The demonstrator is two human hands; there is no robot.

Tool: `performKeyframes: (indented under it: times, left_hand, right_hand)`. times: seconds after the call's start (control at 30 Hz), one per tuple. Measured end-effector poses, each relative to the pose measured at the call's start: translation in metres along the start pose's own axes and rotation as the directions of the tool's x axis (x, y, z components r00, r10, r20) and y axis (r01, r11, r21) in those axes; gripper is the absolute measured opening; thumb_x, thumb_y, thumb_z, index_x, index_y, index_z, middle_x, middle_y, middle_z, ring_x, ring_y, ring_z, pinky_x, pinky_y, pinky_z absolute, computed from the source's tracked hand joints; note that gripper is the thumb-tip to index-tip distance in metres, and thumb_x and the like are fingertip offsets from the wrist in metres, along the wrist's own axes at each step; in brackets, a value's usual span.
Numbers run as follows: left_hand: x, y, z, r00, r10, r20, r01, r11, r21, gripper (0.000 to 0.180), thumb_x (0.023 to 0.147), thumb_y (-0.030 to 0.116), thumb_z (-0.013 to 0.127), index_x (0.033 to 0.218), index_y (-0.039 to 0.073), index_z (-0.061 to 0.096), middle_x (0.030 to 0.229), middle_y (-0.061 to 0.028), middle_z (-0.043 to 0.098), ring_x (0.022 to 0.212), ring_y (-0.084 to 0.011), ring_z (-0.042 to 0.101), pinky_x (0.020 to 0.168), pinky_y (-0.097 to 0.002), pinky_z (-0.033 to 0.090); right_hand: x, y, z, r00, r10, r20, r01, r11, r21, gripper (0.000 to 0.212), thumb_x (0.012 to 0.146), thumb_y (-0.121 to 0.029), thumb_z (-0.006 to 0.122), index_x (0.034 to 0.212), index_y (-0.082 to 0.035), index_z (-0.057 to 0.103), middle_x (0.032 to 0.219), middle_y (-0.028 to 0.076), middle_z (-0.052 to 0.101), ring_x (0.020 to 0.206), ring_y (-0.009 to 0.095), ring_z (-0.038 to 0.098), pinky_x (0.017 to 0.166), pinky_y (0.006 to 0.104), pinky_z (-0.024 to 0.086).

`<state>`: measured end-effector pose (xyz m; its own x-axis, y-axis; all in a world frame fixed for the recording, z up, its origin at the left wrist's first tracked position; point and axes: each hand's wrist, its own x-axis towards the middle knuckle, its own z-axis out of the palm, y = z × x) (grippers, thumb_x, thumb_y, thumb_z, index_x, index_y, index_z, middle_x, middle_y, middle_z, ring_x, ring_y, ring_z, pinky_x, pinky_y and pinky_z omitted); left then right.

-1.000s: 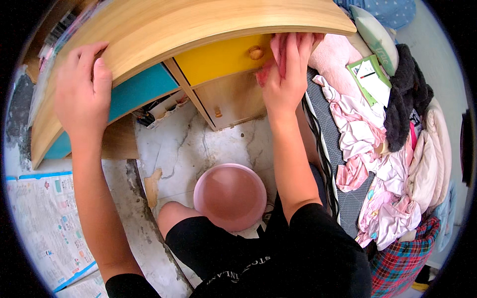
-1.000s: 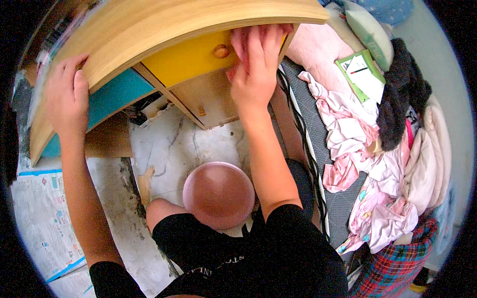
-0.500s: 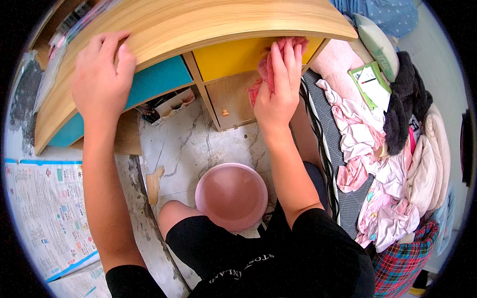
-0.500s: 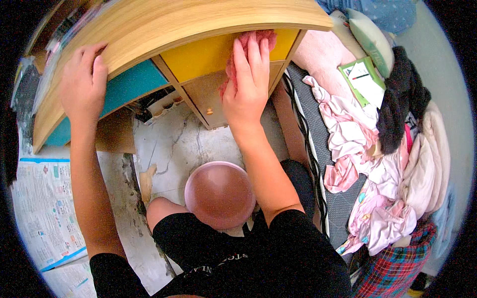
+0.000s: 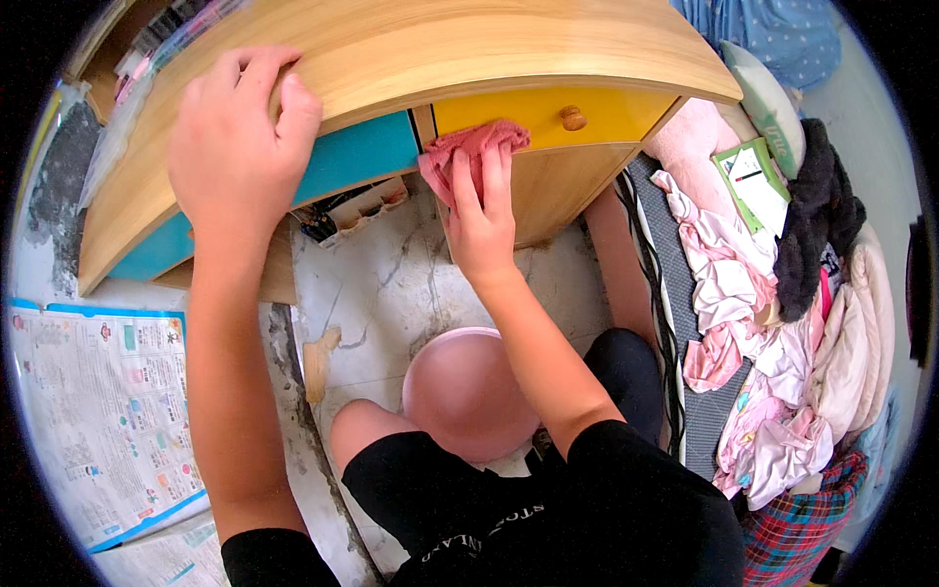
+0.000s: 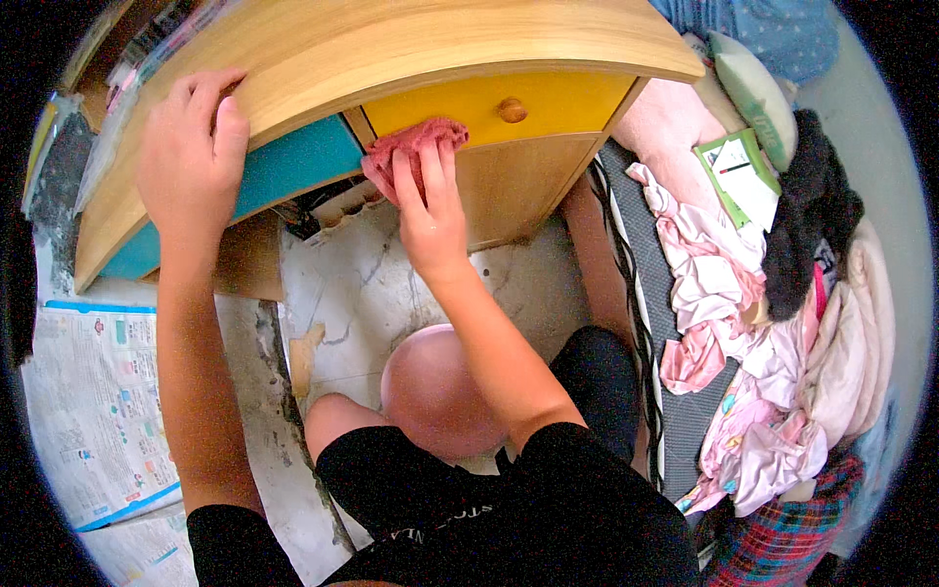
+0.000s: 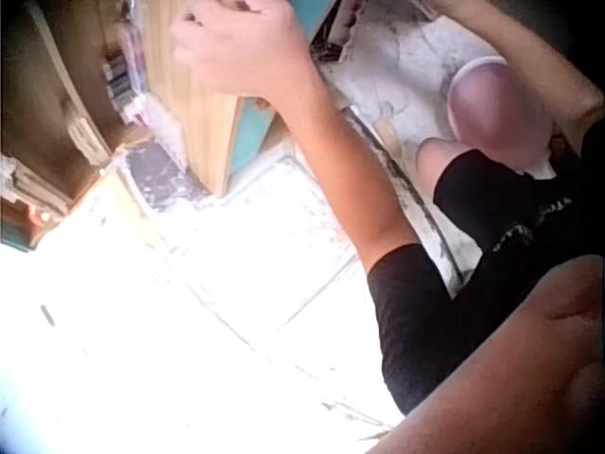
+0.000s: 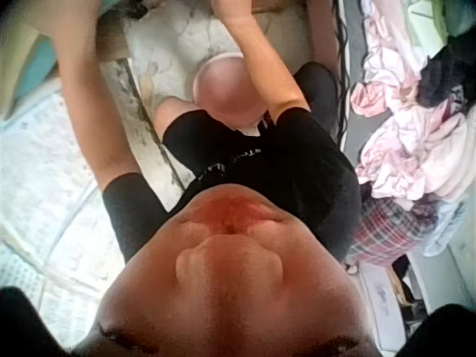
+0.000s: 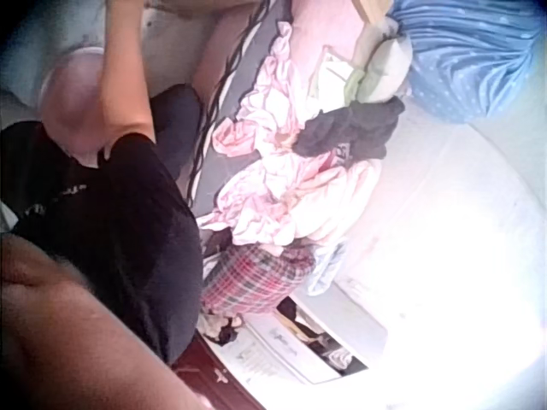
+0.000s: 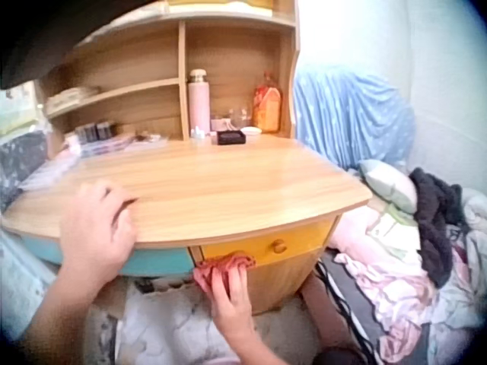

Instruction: The person washes and wrings a cloth in a basin of water, then wipes the top and side surfaces of a wooden desk and the front of a yellow drawer.

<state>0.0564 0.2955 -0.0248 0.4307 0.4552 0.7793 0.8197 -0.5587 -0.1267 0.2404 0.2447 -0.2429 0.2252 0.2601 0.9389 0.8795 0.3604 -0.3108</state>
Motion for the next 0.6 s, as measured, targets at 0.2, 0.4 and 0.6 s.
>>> performKeyframes:
  times: [0.2,0.4,0.6]
  left_hand:
    - [-0.001,-0.004,0.001,1.0,-0.017,0.01,0.017,1.0,-0.001,0.028,0.098,0.032,0.06,0.114,0.018,0.079,0.111,-0.0028,0.074,0.099,-0.0306,0.068,0.083,-0.0436,0.057]
    - [0.001,-0.004,0.002,0.999,-0.024,0.033,0.026,0.999,-0.047,0.031,0.1,0.034,0.058,0.12,0.019,0.077,0.115,-0.0028,0.072,0.104,-0.0313,0.067,0.087,-0.0445,0.055]
    - [-0.001,-0.01,0.002,0.996,-0.027,0.087,0.03,0.999,-0.032,0.033,0.102,0.032,0.052,0.123,0.02,0.075,0.119,-0.0031,0.072,0.106,-0.0306,0.067,0.091,-0.0432,0.054]
  right_hand:
    - [0.059,-0.033,0.018,0.995,-0.067,-0.071,0.07,0.997,0.044,0.042,0.091,-0.006,0.074,0.133,-0.003,0.069,0.153,0.025,0.056,0.142,0.054,0.053,0.114,0.0567,0.051]
    - [-0.037,0.028,-0.01,0.979,-0.071,0.19,0.099,0.984,-0.146,0.043,0.087,-0.007,0.076,0.13,-0.005,0.069,0.143,0.024,0.062,0.136,0.052,0.06,0.112,0.0568,0.054]
    - [-0.022,0.121,-0.075,0.991,0.127,0.038,-0.114,0.964,-0.24,0.062,0.096,0.008,0.063,0.156,0.0,0.053,0.169,0.036,0.035,0.156,0.053,0.038,0.122,0.0493,0.042]
